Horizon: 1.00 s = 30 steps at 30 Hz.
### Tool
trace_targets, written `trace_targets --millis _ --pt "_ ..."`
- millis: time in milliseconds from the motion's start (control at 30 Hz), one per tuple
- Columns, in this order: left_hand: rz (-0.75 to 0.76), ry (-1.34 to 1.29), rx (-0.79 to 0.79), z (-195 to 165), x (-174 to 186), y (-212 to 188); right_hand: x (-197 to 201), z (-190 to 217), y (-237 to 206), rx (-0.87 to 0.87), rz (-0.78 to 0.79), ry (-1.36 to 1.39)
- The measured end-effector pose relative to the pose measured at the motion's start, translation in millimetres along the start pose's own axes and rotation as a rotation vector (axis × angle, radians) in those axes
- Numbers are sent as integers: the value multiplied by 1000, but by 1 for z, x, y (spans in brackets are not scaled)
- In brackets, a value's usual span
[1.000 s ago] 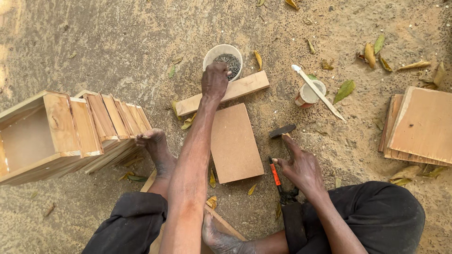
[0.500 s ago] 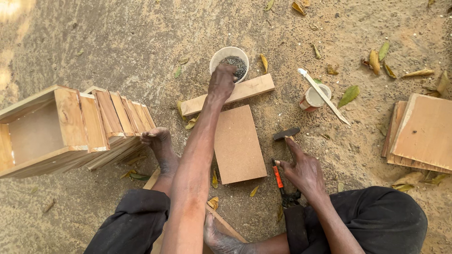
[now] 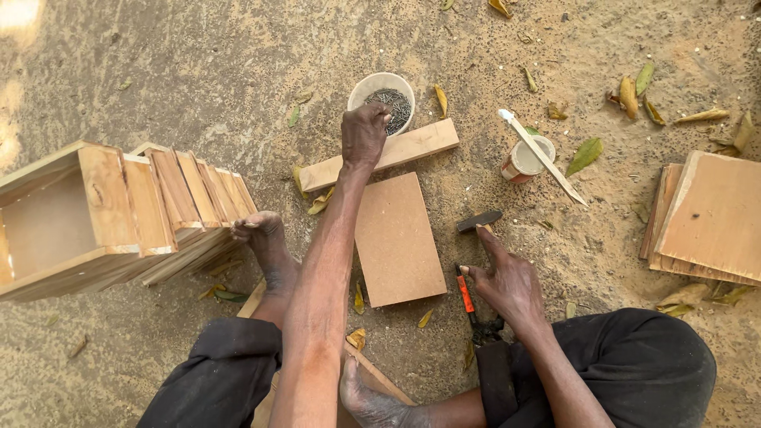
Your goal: The person sits on the ground next to a wooden box frame, takes nails from a cup, positions a small board against the frame, and hammers the nails in, steadying the box with a foot. They reposition the board and continue hammering additional nails.
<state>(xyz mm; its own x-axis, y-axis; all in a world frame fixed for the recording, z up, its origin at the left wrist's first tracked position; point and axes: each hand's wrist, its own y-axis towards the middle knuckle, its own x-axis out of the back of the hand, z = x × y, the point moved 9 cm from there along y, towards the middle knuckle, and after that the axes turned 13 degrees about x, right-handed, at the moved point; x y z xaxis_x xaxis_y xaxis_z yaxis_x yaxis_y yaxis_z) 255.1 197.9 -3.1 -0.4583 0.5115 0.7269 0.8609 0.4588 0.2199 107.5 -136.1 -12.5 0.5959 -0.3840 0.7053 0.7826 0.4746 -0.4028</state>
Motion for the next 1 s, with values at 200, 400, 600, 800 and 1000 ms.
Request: trace_targets --millis 200,400,600,800,1000 --pt "-13 1 25 8 -5 -2 -7 -8 -1 -47 37 6" --pt "-68 -198 81 12 7 -23 -3 2 1 22 -12 4" --pt "-75 -312 133 -7 13 -118 11 15 -13 -5 -85 -201" --pt "-309 -370 84 -26 31 -174 37 84 -42 480 -591 -444" --pt "-256 -284 115 -35 43 -176 -20 70 60 60 -130 740"
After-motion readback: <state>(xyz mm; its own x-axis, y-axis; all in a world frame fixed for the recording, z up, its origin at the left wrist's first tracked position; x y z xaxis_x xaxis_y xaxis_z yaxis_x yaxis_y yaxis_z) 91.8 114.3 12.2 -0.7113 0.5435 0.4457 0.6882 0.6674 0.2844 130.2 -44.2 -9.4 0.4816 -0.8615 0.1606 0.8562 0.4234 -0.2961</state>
